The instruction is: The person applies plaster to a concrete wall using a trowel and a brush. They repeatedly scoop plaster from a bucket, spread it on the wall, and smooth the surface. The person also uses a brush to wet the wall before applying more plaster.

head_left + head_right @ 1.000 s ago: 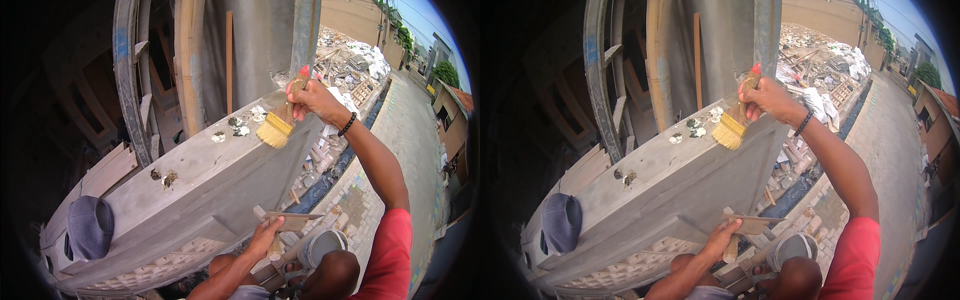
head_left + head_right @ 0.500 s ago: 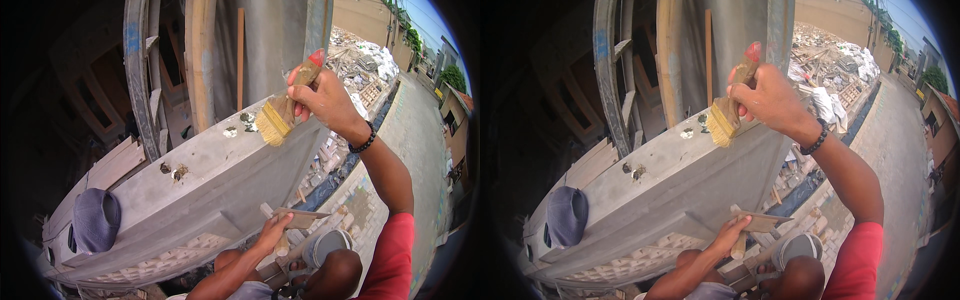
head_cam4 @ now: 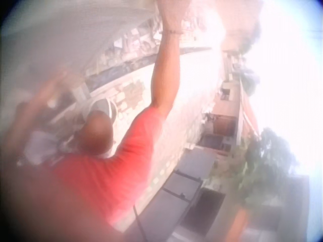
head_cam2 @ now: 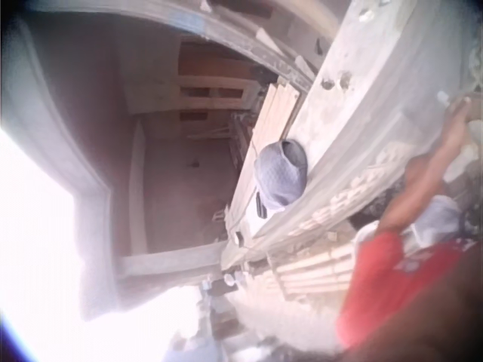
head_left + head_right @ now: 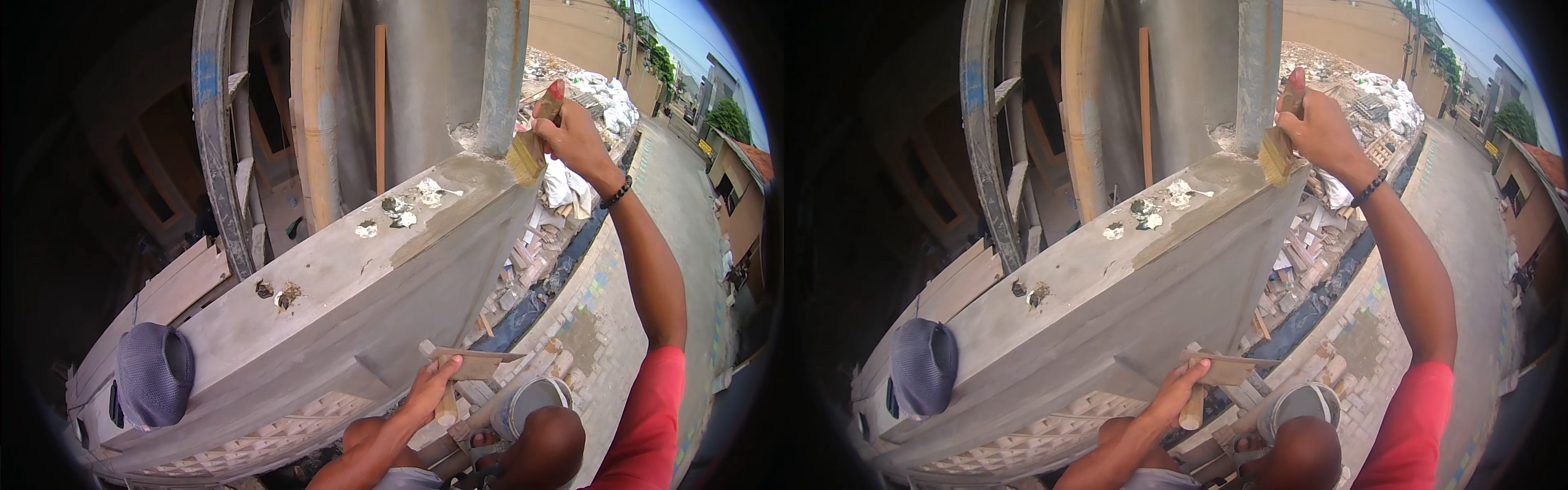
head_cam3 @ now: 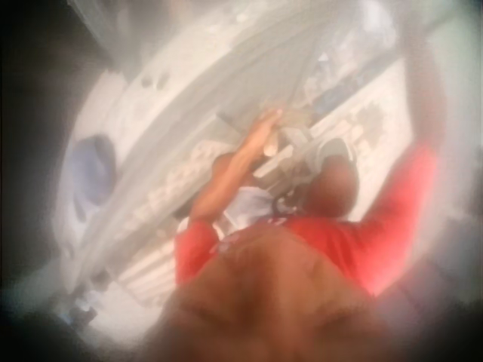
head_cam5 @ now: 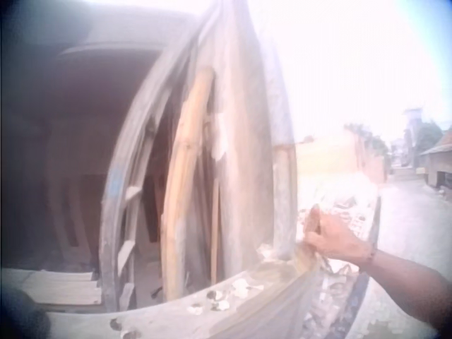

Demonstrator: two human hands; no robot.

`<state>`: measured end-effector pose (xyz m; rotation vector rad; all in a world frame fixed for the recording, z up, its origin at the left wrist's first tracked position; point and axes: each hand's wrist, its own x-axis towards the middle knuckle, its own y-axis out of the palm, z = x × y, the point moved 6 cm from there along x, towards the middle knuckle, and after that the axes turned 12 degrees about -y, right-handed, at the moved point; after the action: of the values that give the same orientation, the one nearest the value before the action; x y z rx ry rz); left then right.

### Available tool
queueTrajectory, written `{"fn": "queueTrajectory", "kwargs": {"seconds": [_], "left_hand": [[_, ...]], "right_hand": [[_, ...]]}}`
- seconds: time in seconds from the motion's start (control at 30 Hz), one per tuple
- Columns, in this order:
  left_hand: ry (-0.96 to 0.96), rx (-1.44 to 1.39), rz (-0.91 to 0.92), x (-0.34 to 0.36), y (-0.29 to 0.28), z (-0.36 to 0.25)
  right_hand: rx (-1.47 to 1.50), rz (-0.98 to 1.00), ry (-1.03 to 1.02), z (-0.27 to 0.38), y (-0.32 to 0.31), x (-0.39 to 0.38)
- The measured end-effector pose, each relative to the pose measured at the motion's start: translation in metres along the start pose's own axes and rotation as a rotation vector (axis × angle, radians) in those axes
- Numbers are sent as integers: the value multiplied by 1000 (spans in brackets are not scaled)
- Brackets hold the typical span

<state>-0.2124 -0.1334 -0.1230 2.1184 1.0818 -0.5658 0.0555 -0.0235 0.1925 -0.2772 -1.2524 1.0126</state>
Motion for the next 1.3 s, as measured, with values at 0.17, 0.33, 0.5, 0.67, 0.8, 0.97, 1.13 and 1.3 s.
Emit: {"fn": "queueTrajectory", "kwargs": {"seconds": [0.17, 0.33, 0.5, 0.67, 0.8, 0.97, 1.13, 1.3], "left_hand": [[13, 73, -55, 0, -1, 1], [11, 20, -6, -5, 11, 3], [47, 20, -39, 12, -9, 10], [55, 66, -84, 11, -5, 5], [32, 97, -42, 7, 7, 9], [71, 104, -116, 7, -13, 5], [73, 182, -109, 7, -12, 2], [60, 149, -128, 2, -6, 3]], "right_hand": [[589, 271, -52, 56, 61, -5], [-456, -33, -29, -95, 7, 12], [31, -96, 3, -57, 2, 28], [515, 202, -9, -20, 46, 18], [-410, 9, -16, -148, -5, 10], [44, -137, 27, -127, -12, 14], [436, 94, 187, -145, 15, 5], [-522, -181, -114, -157, -21, 18]]}}
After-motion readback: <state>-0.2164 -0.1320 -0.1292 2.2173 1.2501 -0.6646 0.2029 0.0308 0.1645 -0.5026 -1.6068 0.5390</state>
